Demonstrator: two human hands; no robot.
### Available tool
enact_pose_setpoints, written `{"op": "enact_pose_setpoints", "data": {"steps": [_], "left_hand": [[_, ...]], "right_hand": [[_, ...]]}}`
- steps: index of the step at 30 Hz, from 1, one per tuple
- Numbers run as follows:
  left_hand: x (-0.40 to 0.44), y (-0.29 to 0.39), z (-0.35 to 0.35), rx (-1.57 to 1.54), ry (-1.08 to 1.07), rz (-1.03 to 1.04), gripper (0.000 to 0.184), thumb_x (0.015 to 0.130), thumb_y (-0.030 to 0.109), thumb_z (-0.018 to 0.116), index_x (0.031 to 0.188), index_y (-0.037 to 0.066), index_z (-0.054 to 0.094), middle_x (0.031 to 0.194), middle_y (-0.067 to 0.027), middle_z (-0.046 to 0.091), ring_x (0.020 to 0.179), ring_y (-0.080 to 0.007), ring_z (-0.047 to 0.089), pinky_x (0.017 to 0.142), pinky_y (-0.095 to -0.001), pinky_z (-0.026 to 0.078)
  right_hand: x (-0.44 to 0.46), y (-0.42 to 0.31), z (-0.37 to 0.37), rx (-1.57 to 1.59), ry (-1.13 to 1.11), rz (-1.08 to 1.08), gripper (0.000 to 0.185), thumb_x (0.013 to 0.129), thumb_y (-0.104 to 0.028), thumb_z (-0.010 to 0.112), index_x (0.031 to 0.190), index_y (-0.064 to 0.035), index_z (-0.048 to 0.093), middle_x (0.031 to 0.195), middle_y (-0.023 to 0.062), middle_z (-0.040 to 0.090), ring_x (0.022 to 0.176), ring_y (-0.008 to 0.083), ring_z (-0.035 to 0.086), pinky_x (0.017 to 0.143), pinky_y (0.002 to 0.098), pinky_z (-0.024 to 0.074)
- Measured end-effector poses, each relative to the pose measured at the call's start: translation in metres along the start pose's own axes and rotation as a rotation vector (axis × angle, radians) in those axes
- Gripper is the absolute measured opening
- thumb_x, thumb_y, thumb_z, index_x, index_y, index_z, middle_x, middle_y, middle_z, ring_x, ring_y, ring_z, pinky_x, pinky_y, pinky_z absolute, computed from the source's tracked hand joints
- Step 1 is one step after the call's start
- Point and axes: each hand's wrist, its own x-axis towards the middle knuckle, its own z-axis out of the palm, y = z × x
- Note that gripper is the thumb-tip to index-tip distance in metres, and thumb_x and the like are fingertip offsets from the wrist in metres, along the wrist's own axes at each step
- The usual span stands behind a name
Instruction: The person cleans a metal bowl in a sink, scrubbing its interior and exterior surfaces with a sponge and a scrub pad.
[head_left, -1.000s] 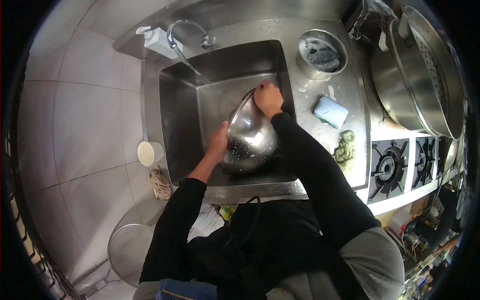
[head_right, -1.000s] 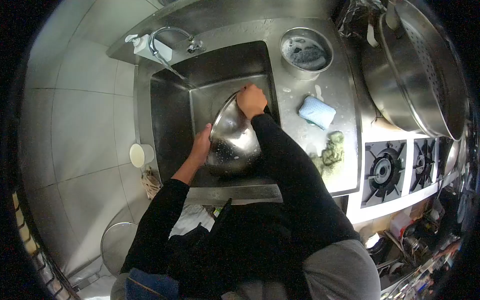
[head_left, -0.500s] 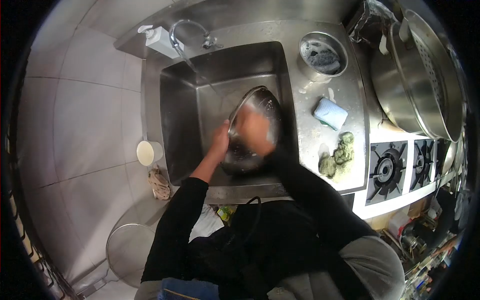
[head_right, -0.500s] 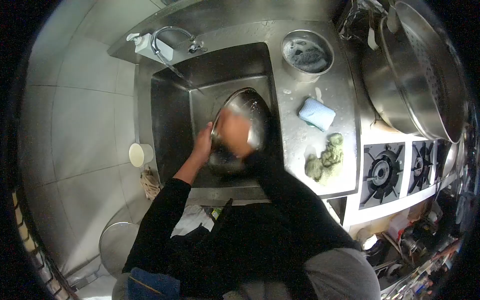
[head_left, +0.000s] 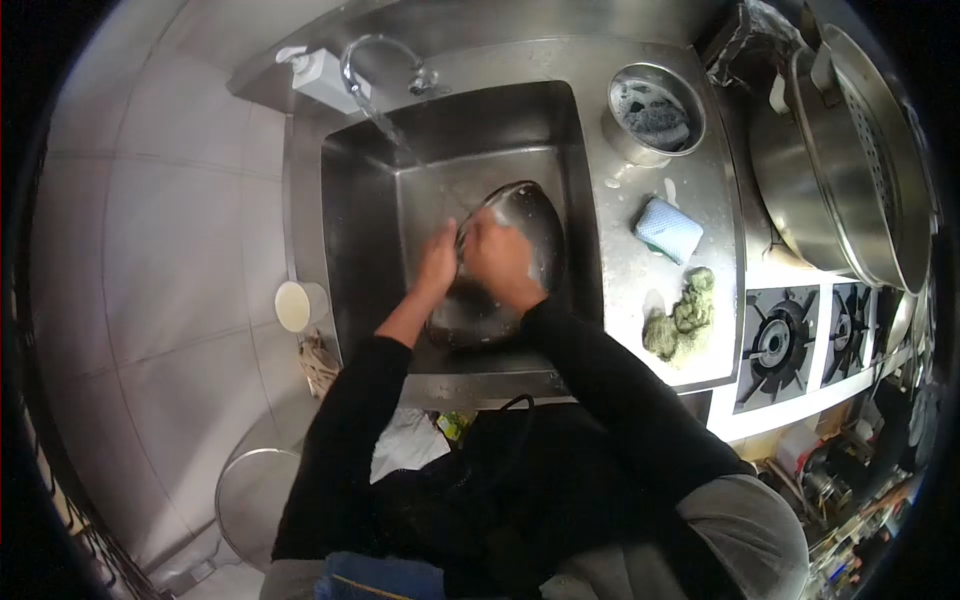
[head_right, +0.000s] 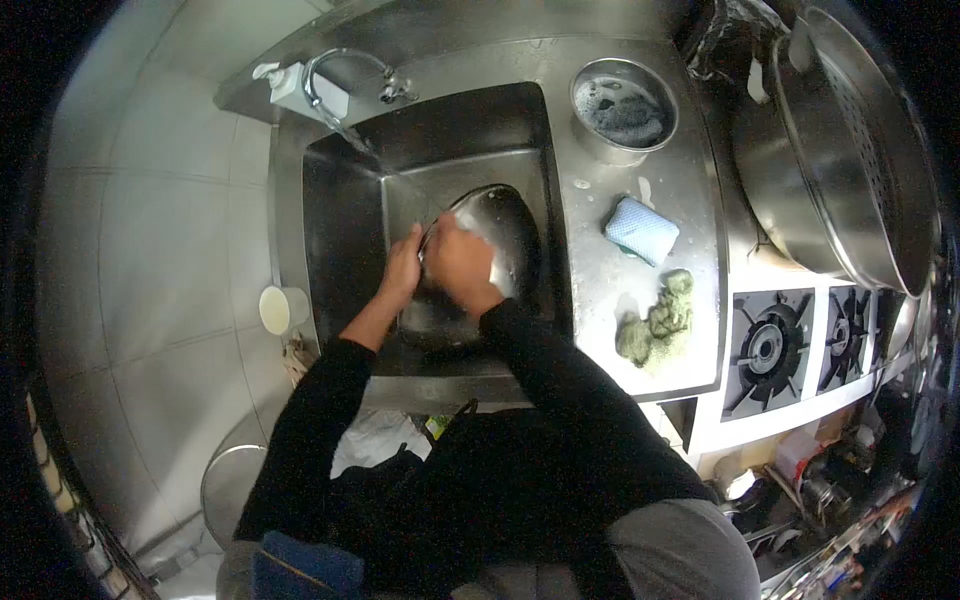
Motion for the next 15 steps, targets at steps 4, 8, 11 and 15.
{"op": "enact_pose_setpoints", "data": {"steps": [4, 8, 11, 15], "left_hand": [[-0.027, 0.005, 0.003, -0.004, -0.007, 0.148, 0.056, 0.100, 0.046, 0.044, 0.102, -0.006, 0.067, 0.095, -0.0173, 0.070, 0.092, -0.0248, 0.063, 0.084, -0.0373, 0.046], [-0.031, 0.034, -0.001, 0.124, -0.042, -0.097, 0.054, 0.100, 0.045, 0.045, 0.093, -0.004, 0.066, 0.082, -0.0134, 0.068, 0.083, -0.0222, 0.062, 0.076, -0.0386, 0.046], [-0.028, 0.007, 0.000, 0.068, -0.020, 0.023, 0.054, 0.099, 0.045, 0.046, 0.086, -0.004, 0.063, 0.075, -0.0100, 0.064, 0.076, -0.0197, 0.060, 0.070, -0.0387, 0.044], [-0.026, 0.005, 0.008, -0.137, -0.050, -0.040, 0.051, 0.098, 0.045, 0.048, 0.087, -0.002, 0.064, 0.076, -0.0088, 0.064, 0.072, -0.0203, 0.058, 0.069, -0.0376, 0.043]], "right_hand": [[0.069, 0.060, -0.025, -0.075, 0.240, 0.125, 0.021, 0.089, -0.026, 0.056, 0.091, -0.0062, 0.062, 0.079, 0.0216, 0.068, 0.069, 0.0409, 0.068, 0.061, 0.0519, 0.0555], [0.018, 0.033, 0.015, -0.224, 0.396, -0.092, 0.022, 0.087, -0.029, 0.058, 0.088, -0.0068, 0.060, 0.074, 0.0225, 0.067, 0.068, 0.0407, 0.068, 0.057, 0.0531, 0.0535], [0.008, 0.034, 0.000, -0.113, 0.305, -0.050, 0.022, 0.089, -0.029, 0.057, 0.089, -0.0078, 0.062, 0.072, 0.0215, 0.067, 0.068, 0.0414, 0.067, 0.062, 0.0537, 0.0545], [0.069, 0.073, -0.007, -0.090, 0.300, 0.040, 0.020, 0.088, -0.026, 0.056, 0.087, -0.0064, 0.060, 0.072, 0.0210, 0.067, 0.067, 0.0384, 0.068, 0.057, 0.0498, 0.0543]]}}
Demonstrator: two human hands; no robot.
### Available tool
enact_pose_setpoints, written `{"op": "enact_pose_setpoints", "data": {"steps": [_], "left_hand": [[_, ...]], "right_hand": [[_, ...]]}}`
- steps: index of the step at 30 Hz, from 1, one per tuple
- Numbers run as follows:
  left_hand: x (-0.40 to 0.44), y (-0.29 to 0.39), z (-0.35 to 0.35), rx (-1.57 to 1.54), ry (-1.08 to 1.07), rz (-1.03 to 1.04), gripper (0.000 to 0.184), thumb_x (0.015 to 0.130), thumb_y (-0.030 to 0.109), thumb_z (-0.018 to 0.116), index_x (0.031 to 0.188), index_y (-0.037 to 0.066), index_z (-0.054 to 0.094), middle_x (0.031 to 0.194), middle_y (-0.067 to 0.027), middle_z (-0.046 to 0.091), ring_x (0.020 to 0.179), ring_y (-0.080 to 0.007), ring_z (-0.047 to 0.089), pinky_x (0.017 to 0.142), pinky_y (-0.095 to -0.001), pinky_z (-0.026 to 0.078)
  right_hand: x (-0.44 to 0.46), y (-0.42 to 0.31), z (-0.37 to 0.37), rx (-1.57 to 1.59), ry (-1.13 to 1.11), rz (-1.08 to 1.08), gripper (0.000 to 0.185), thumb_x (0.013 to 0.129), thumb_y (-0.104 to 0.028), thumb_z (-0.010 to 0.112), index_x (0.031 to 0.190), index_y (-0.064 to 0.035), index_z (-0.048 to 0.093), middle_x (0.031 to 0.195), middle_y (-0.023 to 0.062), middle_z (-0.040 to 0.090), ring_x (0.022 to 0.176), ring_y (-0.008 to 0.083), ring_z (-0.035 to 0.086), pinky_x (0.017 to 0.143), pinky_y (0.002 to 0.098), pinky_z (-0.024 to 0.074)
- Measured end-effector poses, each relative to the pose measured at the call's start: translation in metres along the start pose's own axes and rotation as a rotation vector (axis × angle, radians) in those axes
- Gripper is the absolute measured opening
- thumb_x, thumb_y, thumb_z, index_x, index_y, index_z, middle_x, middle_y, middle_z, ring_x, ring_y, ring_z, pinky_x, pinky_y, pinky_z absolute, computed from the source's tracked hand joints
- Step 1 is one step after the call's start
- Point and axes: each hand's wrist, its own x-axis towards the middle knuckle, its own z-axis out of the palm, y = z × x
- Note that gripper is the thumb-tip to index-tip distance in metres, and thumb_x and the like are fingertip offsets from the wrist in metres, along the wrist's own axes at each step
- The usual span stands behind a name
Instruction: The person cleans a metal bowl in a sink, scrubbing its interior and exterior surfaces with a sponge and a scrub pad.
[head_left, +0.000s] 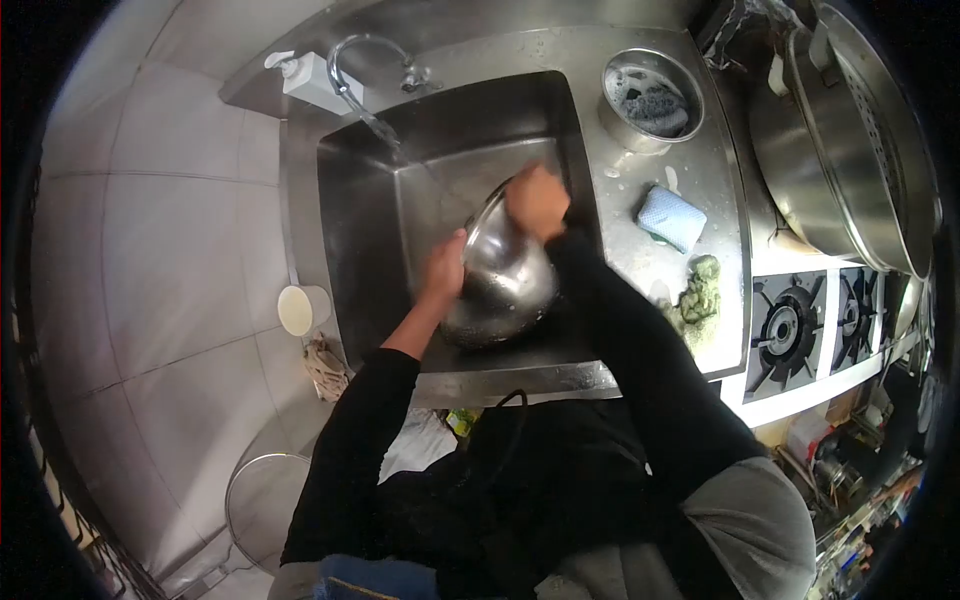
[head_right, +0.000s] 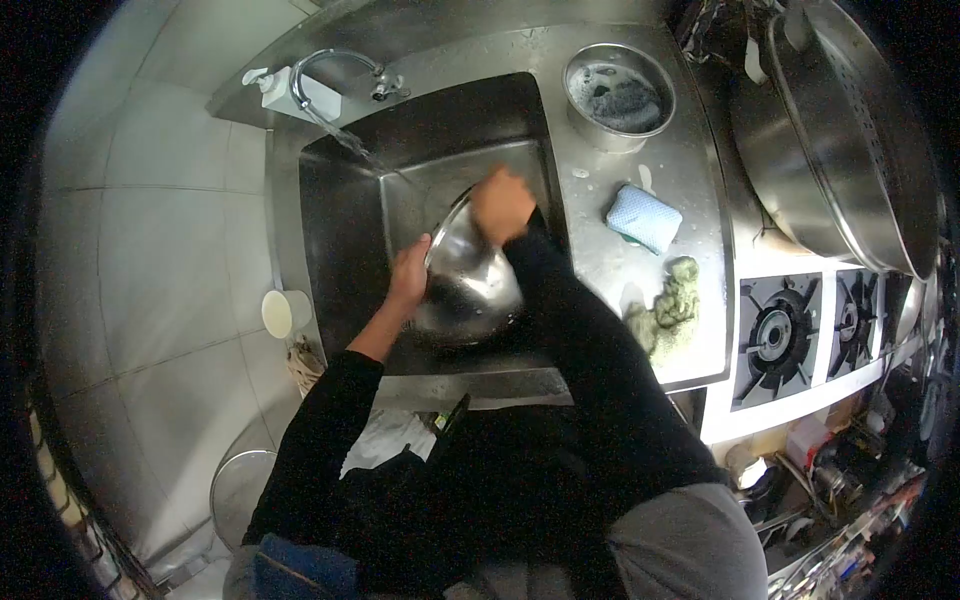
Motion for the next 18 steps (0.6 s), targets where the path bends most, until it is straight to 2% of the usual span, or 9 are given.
{"op": "enact_pose_setpoints", "data": {"steps": [2, 4, 5, 10, 12, 13, 14, 16, 18], "left_hand": [[0.005, 0.003, 0.001, -0.011, 0.011, -0.042, 0.048, 0.097, 0.044, 0.049, 0.089, 0.000, 0.065, 0.078, -0.0079, 0.064, 0.071, -0.0197, 0.058, 0.069, -0.0369, 0.044], [0.005, 0.008, -0.003, -0.454, -0.145, -0.314, 0.043, 0.098, 0.038, 0.050, 0.111, -0.001, 0.064, 0.104, -0.0087, 0.066, 0.095, -0.0201, 0.060, 0.091, -0.0329, 0.044], [0.009, 0.000, -0.005, -0.408, -0.173, -0.266, 0.039, 0.098, 0.035, 0.049, 0.114, 0.002, 0.063, 0.103, -0.0078, 0.067, 0.094, -0.0185, 0.061, 0.089, -0.0325, 0.046], [0.002, 0.012, -0.004, -0.501, -0.305, -0.219, 0.035, 0.097, 0.035, 0.052, 0.099, 0.003, 0.067, 0.088, -0.0041, 0.066, 0.079, -0.0151, 0.061, 0.074, -0.0303, 0.048], [0.011, 0.009, -0.002, -0.466, -0.290, -0.260, 0.038, 0.101, 0.033, 0.045, 0.110, 0.002, 0.065, 0.102, -0.0068, 0.068, 0.090, -0.0163, 0.062, 0.082, -0.0322, 0.049], [0.007, 0.018, 0.000, -0.475, -0.295, -0.256, 0.038, 0.101, 0.033, 0.045, 0.110, 0.002, 0.065, 0.102, -0.0068, 0.068, 0.090, -0.0163, 0.062, 0.082, -0.0322, 0.049], [-0.002, 0.033, 0.000, -0.449, -0.260, -0.264, 0.039, 0.101, 0.034, 0.044, 0.110, 0.001, 0.065, 0.102, -0.0078, 0.068, 0.091, -0.0173, 0.062, 0.083, -0.0320, 0.049], [-0.018, 0.024, 0.000, -0.416, -0.229, -0.287, 0.041, 0.102, 0.034, 0.043, 0.110, 0.001, 0.065, 0.103, -0.0088, 0.067, 0.092, -0.0183, 0.062, 0.084, -0.0318, 0.049], [-0.025, -0.014, -0.005, -0.382, -0.217, -0.013, 0.045, 0.103, 0.039, 0.042, 0.113, 0.002, 0.064, 0.103, -0.0087, 0.067, 0.094, -0.0199, 0.062, 0.085, -0.0320, 0.048]], "right_hand": [[-0.069, -0.039, 0.009, -0.142, 0.206, -0.209, 0.016, 0.087, -0.024, 0.057, 0.087, -0.0080, 0.057, 0.070, 0.0207, 0.066, 0.061, 0.0373, 0.066, 0.053, 0.0493, 0.0516], [-0.122, -0.060, -0.011, 0.018, -0.073, -0.288, 0.013, 0.088, -0.022, 0.056, 0.088, -0.0084, 0.056, 0.068, 0.0206, 0.066, 0.056, 0.0370, 0.065, 0.049, 0.0483, 0.0489], [-0.120, -0.052, -0.012, 0.058, -0.071, -0.359, 0.013, 0.090, -0.021, 0.055, 0.090, -0.0084, 0.057, 0.069, 0.0201, 0.066, 0.057, 0.0370, 0.065, 0.050, 0.0491, 0.0505], [0.009, -0.032, -0.026, -0.021, -0.060, 0.018, 0.019, 0.093, -0.022, 0.051, 0.094, -0.0060, 0.060, 0.076, 0.0216, 0.068, 0.070, 0.0401, 0.069, 0.061, 0.0514, 0.0560], [-0.034, -0.043, -0.024, -0.018, -0.027, -0.109, 0.021, 0.093, -0.023, 0.049, 0.094, -0.0050, 0.059, 0.075, 0.0230, 0.068, 0.069, 0.0395, 0.069, 0.057, 0.0533, 0.0545], [-0.075, -0.044, -0.005, -0.200, 0.238, -0.317, 0.020, 0.094, -0.024, 0.049, 0.094, -0.0063, 0.058, 0.072, 0.0225, 0.067, 0.062, 0.0385, 0.068, 0.052, 0.0520, 0.0518], [-0.107, -0.060, -0.011, -0.032, -0.153, -0.143, 0.018, 0.094, -0.024, 0.051, 0.095, -0.0080, 0.057, 0.071, 0.0218, 0.066, 0.061, 0.0388, 0.066, 0.051, 0.0517, 0.0500], [-0.120, -0.051, -0.023, 0.091, -0.180, -0.260, 0.018, 0.093, -0.025, 0.054, 0.096, -0.0084, 0.060, 0.073, 0.0224, 0.066, 0.066, 0.0396, 0.067, 0.055, 0.0529, 0.0510], [-0.067, -0.038, -0.029, 0.058, -0.084, -0.098, 0.020, 0.091, -0.025, 0.058, 0.098, -0.0067, 0.061, 0.078, 0.0239, 0.067, 0.073, 0.0411, 0.067, 0.062, 0.0533, 0.0524]]}}
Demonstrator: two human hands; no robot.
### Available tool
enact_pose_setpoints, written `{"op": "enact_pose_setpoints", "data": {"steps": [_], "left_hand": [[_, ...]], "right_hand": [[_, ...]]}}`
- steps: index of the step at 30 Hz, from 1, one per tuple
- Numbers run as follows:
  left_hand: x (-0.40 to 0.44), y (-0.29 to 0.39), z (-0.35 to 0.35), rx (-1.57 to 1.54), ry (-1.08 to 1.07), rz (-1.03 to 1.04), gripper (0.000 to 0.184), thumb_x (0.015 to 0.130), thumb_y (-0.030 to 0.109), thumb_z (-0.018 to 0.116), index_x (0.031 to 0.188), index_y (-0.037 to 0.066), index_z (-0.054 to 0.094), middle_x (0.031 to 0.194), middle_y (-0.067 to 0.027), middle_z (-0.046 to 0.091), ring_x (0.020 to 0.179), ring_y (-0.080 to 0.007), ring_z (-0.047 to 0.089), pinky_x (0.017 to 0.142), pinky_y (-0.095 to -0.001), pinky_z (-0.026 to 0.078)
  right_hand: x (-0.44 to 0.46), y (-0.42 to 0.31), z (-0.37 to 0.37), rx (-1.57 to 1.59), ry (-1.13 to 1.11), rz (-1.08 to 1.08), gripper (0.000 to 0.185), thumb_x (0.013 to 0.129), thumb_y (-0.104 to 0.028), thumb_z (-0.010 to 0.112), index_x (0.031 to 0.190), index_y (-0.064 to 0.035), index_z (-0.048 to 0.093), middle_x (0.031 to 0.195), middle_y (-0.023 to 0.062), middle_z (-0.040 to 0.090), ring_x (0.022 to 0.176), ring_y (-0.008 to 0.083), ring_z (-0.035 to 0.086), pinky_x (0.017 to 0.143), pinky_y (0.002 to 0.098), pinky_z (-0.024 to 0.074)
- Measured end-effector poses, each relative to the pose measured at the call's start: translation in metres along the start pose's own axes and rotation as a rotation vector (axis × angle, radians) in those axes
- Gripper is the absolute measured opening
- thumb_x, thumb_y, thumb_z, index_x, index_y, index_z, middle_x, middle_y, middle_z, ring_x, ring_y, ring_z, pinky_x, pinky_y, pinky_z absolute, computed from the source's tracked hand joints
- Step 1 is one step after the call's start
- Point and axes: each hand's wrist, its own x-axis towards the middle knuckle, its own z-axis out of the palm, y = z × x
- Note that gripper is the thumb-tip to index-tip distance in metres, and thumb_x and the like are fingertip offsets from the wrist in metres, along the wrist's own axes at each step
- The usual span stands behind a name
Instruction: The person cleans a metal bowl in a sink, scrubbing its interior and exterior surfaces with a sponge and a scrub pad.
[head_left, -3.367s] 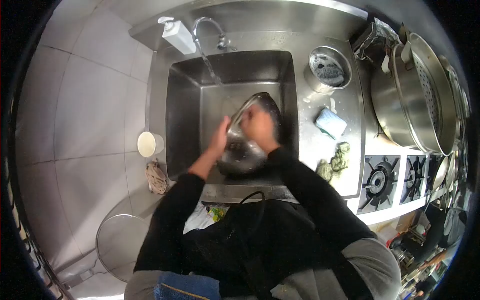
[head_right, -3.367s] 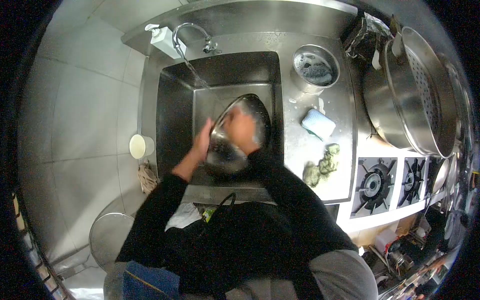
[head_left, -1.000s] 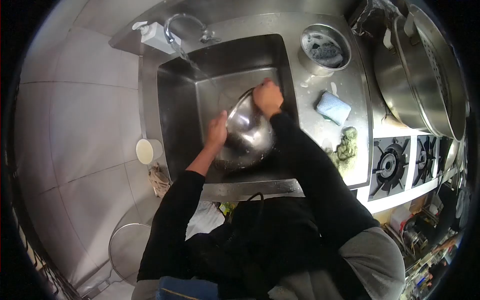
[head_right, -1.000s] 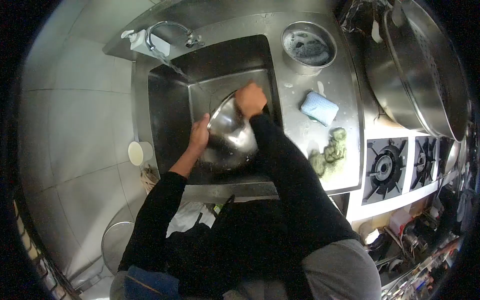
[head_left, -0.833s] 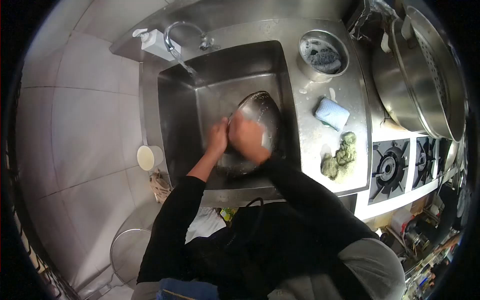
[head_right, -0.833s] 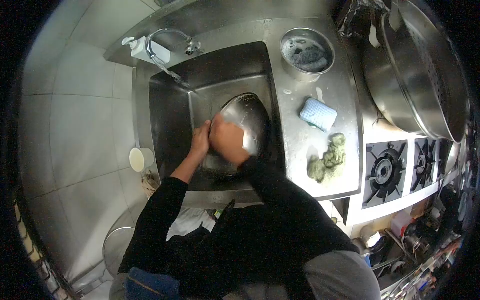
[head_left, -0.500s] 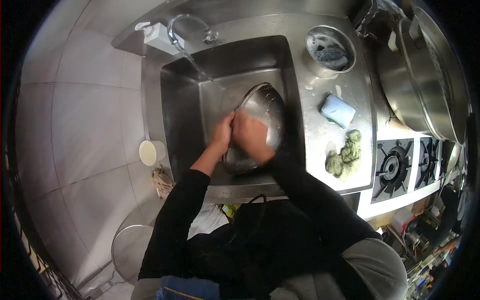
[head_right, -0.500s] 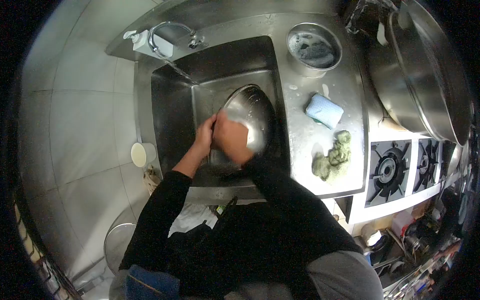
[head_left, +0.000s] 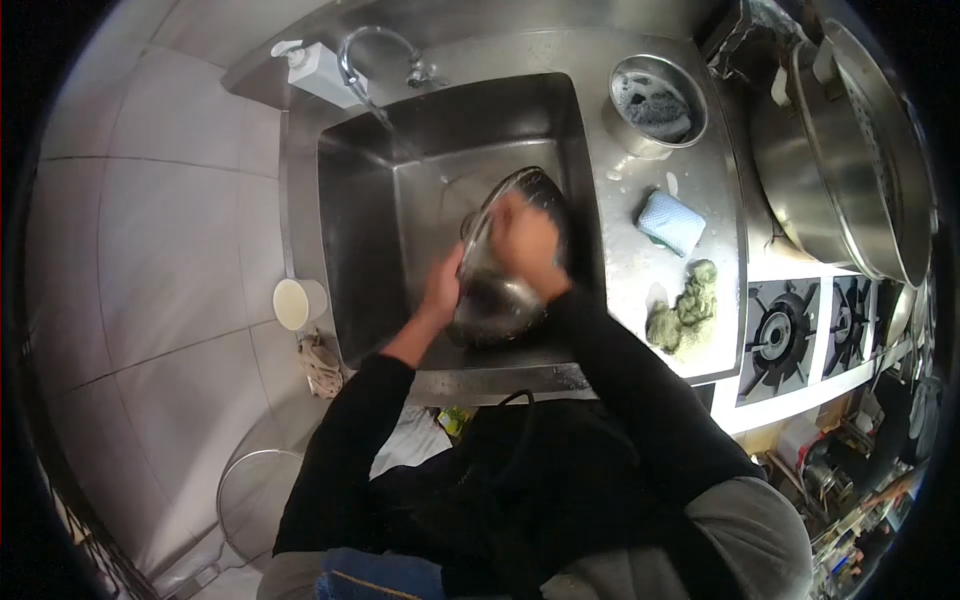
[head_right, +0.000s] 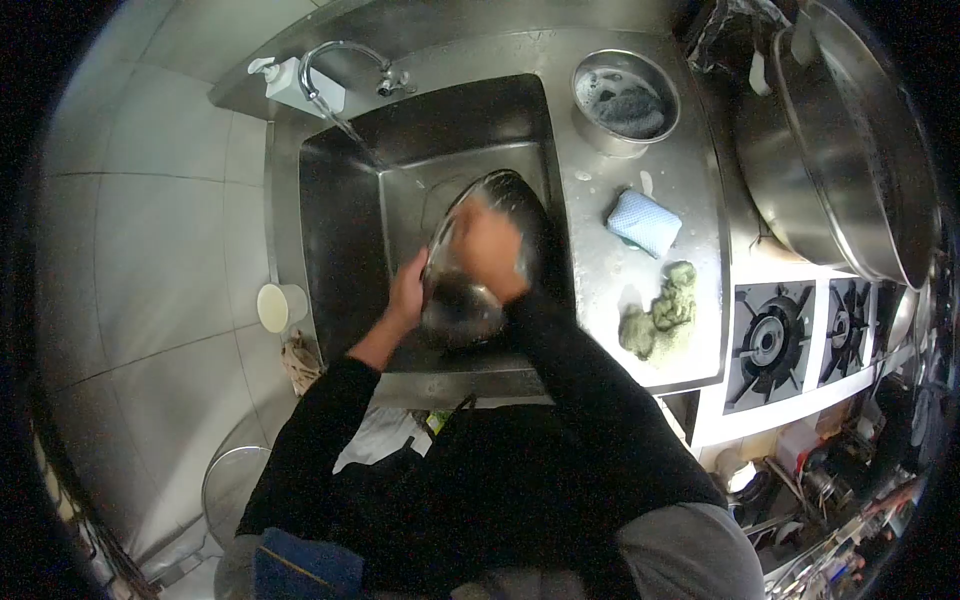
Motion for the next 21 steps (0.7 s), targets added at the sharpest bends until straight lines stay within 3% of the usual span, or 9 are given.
{"op": "enact_pose_setpoints", "data": {"steps": [3, 6, 7, 9, 11, 13, 14, 15, 21], "left_hand": [[-0.019, -0.055, -0.019, -0.077, 0.165, 0.056, 0.047, 0.105, 0.040, 0.036, 0.108, 0.004, 0.065, 0.102, -0.0043, 0.065, 0.090, -0.0154, 0.060, 0.086, -0.0315, 0.046], [-0.004, 0.020, -0.004, -0.287, -0.080, -0.180, 0.054, 0.104, 0.048, 0.033, 0.107, 0.005, 0.065, 0.101, -0.0070, 0.065, 0.094, -0.0184, 0.060, 0.088, -0.0346, 0.045], [0.018, 0.036, -0.009, 0.028, 0.058, -0.239, 0.061, 0.103, 0.054, 0.033, 0.108, 0.003, 0.065, 0.103, -0.0095, 0.065, 0.096, -0.0231, 0.060, 0.090, -0.0368, 0.045], [0.028, 0.032, -0.003, 0.174, 0.151, -0.123, 0.062, 0.102, 0.055, 0.034, 0.108, 0.001, 0.064, 0.101, -0.0100, 0.065, 0.094, -0.0235, 0.060, 0.089, -0.0372, 0.044], [0.028, 0.020, 0.007, 0.428, 0.388, 0.082, 0.062, 0.101, 0.052, 0.038, 0.103, -0.004, 0.063, 0.095, -0.0093, 0.064, 0.088, -0.0211, 0.057, 0.085, -0.0363, 0.043], [0.014, 0.015, 0.000, 0.384, 0.236, 0.076, 0.062, 0.101, 0.050, 0.039, 0.105, -0.006, 0.064, 0.096, -0.0110, 0.065, 0.088, -0.0221, 0.058, 0.085, -0.0365, 0.044], [0.008, 0.016, -0.001, 0.334, 0.089, 0.086, 0.061, 0.101, 0.048, 0.041, 0.107, -0.007, 0.065, 0.098, -0.0128, 0.067, 0.089, -0.0231, 0.059, 0.085, -0.0367, 0.044], [0.009, 0.018, 0.002, 0.304, 0.119, 0.039, 0.059, 0.102, 0.045, 0.041, 0.094, -0.008, 0.066, 0.088, -0.0124, 0.065, 0.084, -0.0210, 0.056, 0.081, -0.0366, 0.044], [0.009, 0.010, 0.002, 0.365, 0.210, 0.124, 0.055, 0.101, 0.045, 0.042, 0.081, -0.004, 0.057, 0.073, -0.0094, 0.058, 0.070, -0.0200, 0.051, 0.067, -0.0423, 0.041]], "right_hand": [[0.070, 0.044, 0.008, 0.113, 0.189, 0.036, 0.022, 0.092, -0.026, 0.056, 0.098, -0.0057, 0.060, 0.080, 0.0235, 0.068, 0.076, 0.0409, 0.069, 0.063, 0.0512, 0.0553], [0.046, 0.008, 0.002, 0.094, -0.043, 0.090, 0.029, 0.092, -0.028, 0.057, 0.101, -0.0003, 0.058, 0.088, 0.0285, 0.067, 0.084, 0.0413, 0.069, 0.071, 0.0549, 0.0548], [0.018, -0.004, 0.022, 0.020, -0.012, -0.045, 0.026, 0.091, -0.027, 0.056, 0.101, -0.0029, 0.058, 0.085, 0.0261, 0.068, 0.076, 0.0404, 0.069, 0.069, 0.0552, 0.0548], [-0.021, -0.012, 0.051, -0.188, 0.020, -0.283, 0.019, 0.091, -0.025, 0.055, 0.093, -0.0065, 0.060, 0.076, 0.0219, 0.067, 0.069, 0.0395, 0.068, 0.063, 0.0523, 0.0547], [-0.006, -0.010, 0.037, -0.113, 0.086, -0.155, 0.020, 0.091, -0.025, 0.054, 0.092, -0.0066, 0.060, 0.074, 0.0204, 0.067, 0.066, 0.0384, 0.068, 0.059, 0.0522, 0.0548], [0.058, 0.025, 0.023, -0.161, 0.172, 0.122, 0.021, 0.091, -0.026, 0.054, 0.092, -0.0066, 0.061, 0.072, 0.0201, 0.067, 0.067, 0.0382, 0.068, 0.056, 0.0513, 0.0545], [0.076, 0.044, 0.018, -0.125, 0.189, 0.087, 0.021, 0.092, -0.027, 0.054, 0.093, -0.0073, 0.061, 0.072, 0.0188, 0.067, 0.064, 0.0390, 0.068, 0.056, 0.0514, 0.0545], [0.071, 0.044, 0.022, -0.160, 0.192, 0.067, 0.020, 0.092, -0.027, 0.054, 0.094, -0.0081, 0.062, 0.072, 0.0181, 0.067, 0.065, 0.0392, 0.067, 0.057, 0.0512, 0.0543], [-0.024, 0.003, 0.030, -0.078, 0.059, -0.192, 0.015, 0.091, -0.027, 0.057, 0.096, -0.0132, 0.063, 0.070, 0.0177, 0.066, 0.062, 0.0389, 0.066, 0.054, 0.0483, 0.0516]]}}
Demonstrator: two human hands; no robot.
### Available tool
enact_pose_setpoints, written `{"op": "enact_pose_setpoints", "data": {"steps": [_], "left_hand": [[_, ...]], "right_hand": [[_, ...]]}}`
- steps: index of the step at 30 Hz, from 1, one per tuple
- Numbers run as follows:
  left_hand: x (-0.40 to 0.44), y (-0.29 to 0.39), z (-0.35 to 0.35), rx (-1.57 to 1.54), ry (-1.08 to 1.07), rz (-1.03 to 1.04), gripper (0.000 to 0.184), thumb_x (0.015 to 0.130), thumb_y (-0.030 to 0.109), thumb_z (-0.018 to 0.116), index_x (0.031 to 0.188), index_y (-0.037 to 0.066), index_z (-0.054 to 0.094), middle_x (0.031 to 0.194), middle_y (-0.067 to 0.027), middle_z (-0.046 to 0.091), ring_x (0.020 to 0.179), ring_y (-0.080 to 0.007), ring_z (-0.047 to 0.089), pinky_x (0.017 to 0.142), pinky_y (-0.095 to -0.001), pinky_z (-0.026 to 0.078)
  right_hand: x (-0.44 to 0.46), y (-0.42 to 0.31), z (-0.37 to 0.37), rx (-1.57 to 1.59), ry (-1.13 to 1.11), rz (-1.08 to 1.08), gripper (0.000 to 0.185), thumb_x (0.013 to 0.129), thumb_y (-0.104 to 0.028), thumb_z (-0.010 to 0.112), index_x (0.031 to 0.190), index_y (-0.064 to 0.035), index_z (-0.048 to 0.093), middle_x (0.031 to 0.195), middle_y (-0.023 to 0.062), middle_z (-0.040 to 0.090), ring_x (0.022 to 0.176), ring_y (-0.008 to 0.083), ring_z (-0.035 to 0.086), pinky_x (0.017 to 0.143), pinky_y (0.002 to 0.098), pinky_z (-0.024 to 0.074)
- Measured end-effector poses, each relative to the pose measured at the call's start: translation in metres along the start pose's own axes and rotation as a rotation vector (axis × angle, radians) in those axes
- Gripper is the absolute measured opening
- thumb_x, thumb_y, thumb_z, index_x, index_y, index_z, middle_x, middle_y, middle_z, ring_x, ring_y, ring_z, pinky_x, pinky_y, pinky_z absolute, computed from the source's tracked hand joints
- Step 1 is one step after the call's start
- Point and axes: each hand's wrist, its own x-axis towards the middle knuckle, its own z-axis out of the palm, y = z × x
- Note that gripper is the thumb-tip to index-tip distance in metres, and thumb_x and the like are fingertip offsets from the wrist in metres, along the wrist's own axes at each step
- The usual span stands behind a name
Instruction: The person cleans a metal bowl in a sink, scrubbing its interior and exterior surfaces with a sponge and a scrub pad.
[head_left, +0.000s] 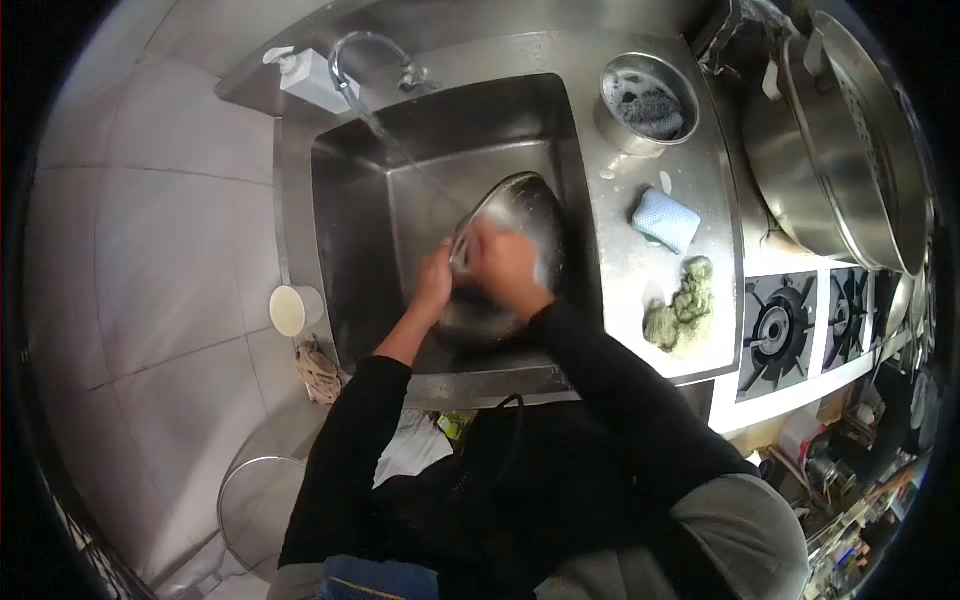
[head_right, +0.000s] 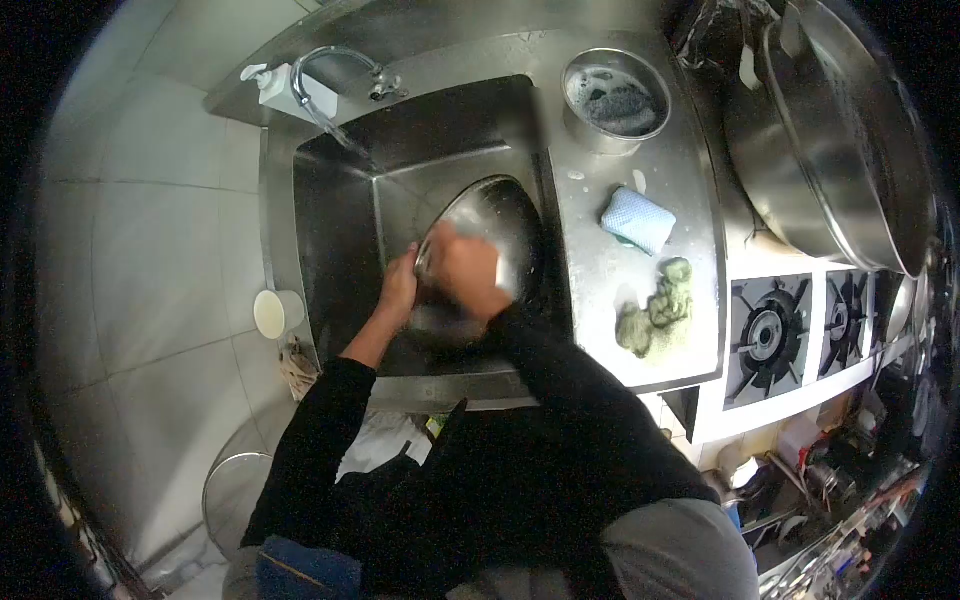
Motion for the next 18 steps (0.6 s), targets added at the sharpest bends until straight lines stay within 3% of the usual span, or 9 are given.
{"op": "enact_pose_setpoints", "data": {"steps": [1, 5, 6, 9, 13, 14, 16, 17, 18], "left_hand": [[-0.001, 0.000, -0.001, 0.002, -0.001, 0.005, 0.055, 0.101, 0.045, 0.042, 0.081, -0.004, 0.057, 0.073, -0.0094, 0.058, 0.070, -0.0200, 0.051, 0.067, -0.0423, 0.041], [-0.006, 0.008, 0.002, 0.212, -0.016, -0.058, 0.055, 0.101, 0.045, 0.043, 0.080, -0.005, 0.056, 0.071, -0.0085, 0.056, 0.069, -0.0194, 0.049, 0.067, -0.0418, 0.040], [-0.006, 0.010, 0.005, 0.189, 0.028, -0.113, 0.056, 0.100, 0.045, 0.043, 0.081, -0.005, 0.057, 0.071, -0.0082, 0.056, 0.070, -0.0193, 0.049, 0.067, -0.0411, 0.040], [0.004, -0.016, 0.005, -0.030, -0.033, -0.009, 0.055, 0.102, 0.041, 0.040, 0.085, -0.006, 0.063, 0.079, -0.0092, 0.062, 0.076, -0.0204, 0.055, 0.074, -0.0380, 0.043], [-0.011, 0.002, 0.003, 0.022, -0.078, -0.087, 0.054, 0.102, 0.041, 0.040, 0.089, -0.006, 0.064, 0.082, -0.0090, 0.062, 0.078, -0.0197, 0.055, 0.075, -0.0373, 0.043], [-0.009, -0.001, 0.001, 0.031, -0.039, -0.117, 0.051, 0.102, 0.040, 0.041, 0.094, -0.004, 0.064, 0.081, -0.0078, 0.061, 0.076, -0.0186, 0.054, 0.072, -0.0351, 0.044], [0.009, -0.018, 0.000, 0.226, -0.023, -0.086, 0.048, 0.102, 0.039, 0.042, 0.103, -0.003, 0.065, 0.089, -0.0078, 0.063, 0.081, -0.0182, 0.056, 0.074, -0.0332, 0.045], [0.020, -0.033, -0.003, 0.410, -0.038, -0.015, 0.049, 0.102, 0.038, 0.041, 0.108, -0.003, 0.066, 0.097, -0.0089, 0.066, 0.088, -0.0187, 0.059, 0.080, -0.0336, 0.046], [0.009, -0.014, 0.002, 0.027, -0.041, -0.068, 0.043, 0.104, 0.036, 0.040, 0.117, 0.002, 0.065, 0.102, -0.0058, 0.068, 0.089, -0.0176, 0.061, 0.077, -0.0355, 0.048]], "right_hand": [[0.025, 0.025, 0.006, -0.092, 0.134, 0.067, 0.019, 0.092, -0.029, 0.058, 0.096, -0.0119, 0.064, 0.070, 0.0178, 0.066, 0.062, 0.0378, 0.066, 0.054, 0.0470, 0.0527], [0.072, 0.061, -0.003, 0.011, 0.051, 0.272, 0.024, 0.091, -0.031, 0.058, 0.098, -0.0092, 0.065, 0.076, 0.0191, 0.068, 0.066, 0.0387, 0.067, 0.058, 0.0459, 0.0554], [0.044, 0.031, 0.002, -0.096, 0.156, 0.180, 0.022, 0.090, -0.030, 0.059, 0.095, -0.0096, 0.065, 0.077, 0.0201, 0.068, 0.066, 0.0393, 0.067, 0.057, 0.0482, 0.0549], [-0.004, -0.024, -0.029, 0.136, -0.104, 0.146, 0.023, 0.090, -0.031, 0.057, 0.093, -0.0102, 0.067, 0.077, 0.0224, 0.067, 0.074, 0.0394, 0.068, 0.066, 0.0498, 0.0552], [0.089, 0.077, -0.010, 0.099, 0.160, 0.368, 0.025, 0.083, -0.030, 0.066, 0.082, -0.0049, 0.067, 0.076, 0.0202, 0.069, 0.064, 0.0335, 0.069, 0.059, 0.0427, 0.0564], [0.090, 0.081, -0.009, -0.132, -0.130, 0.169, 0.023, 0.081, -0.029, 0.068, 0.083, -0.0056, 0.067, 0.076, 0.0171, 0.069, 0.065, 0.0303, 0.069, 0.058, 0.0409, 0.0565], [0.065, 0.049, -0.014, -0.298, -0.185, 0.166, 0.026, 0.074, -0.028, 0.075, 0.088, -0.0077, 0.069, 0.073, 0.0086, 0.067, 0.063, 0.0236, 0.068, 0.056, 0.0360, 0.0550], [0.034, 0.020, -0.005, -0.243, -0.017, 0.051, 0.025, 0.074, -0.027, 0.073, 0.088, -0.0065, 0.069, 0.073, 0.0111, 0.067, 0.066, 0.0263, 0.069, 0.062, 0.0405, 0.0552], [0.007, -0.003, 0.010, -0.212, 0.147, -0.057, 0.024, 0.075, -0.026, 0.071, 0.088, -0.0054, 0.069, 0.074, 0.0137, 0.067, 0.068, 0.0289, 0.069, 0.069, 0.0450, 0.0555]]}}
